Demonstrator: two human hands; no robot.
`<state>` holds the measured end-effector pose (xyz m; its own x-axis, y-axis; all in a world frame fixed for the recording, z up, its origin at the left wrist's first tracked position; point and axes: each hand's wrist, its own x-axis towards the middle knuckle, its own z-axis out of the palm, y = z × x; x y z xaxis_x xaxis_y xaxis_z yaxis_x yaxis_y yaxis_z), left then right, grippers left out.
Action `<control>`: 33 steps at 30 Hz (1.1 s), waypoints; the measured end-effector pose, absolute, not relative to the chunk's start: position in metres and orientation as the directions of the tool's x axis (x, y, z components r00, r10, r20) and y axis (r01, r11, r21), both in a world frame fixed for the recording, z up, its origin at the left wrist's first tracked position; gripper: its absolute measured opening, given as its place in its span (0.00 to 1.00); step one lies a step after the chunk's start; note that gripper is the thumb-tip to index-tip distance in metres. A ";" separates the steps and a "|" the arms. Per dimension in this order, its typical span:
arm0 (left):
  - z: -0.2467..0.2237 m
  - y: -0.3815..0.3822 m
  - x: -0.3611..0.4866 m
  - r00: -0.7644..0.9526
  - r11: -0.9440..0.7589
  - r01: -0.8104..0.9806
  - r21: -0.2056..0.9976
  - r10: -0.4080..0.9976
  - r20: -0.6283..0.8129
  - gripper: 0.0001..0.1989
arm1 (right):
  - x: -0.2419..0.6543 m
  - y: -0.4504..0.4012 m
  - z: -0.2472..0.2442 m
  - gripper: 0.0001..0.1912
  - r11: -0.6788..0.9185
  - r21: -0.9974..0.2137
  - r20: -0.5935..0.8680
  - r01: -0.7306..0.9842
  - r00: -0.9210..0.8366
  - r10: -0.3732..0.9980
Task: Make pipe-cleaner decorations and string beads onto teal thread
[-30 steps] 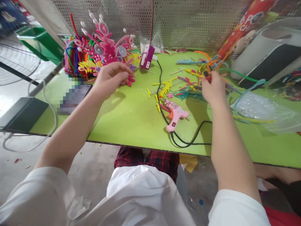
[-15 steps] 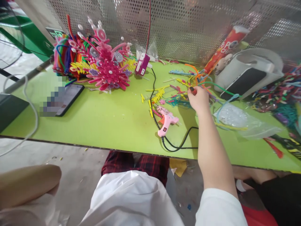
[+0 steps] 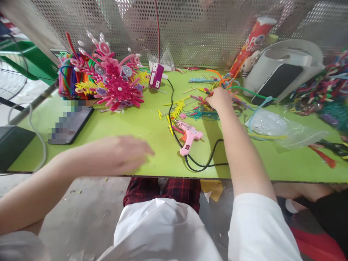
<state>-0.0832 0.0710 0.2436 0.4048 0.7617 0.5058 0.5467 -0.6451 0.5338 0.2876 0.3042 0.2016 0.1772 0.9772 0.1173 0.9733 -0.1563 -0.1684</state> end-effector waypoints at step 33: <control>0.207 0.168 -0.009 0.149 -0.126 -0.171 0.977 0.977 0.152 0.09 | 0.171 0.173 0.218 0.23 -0.179 -0.962 -0.078 -0.208 -0.418 0.905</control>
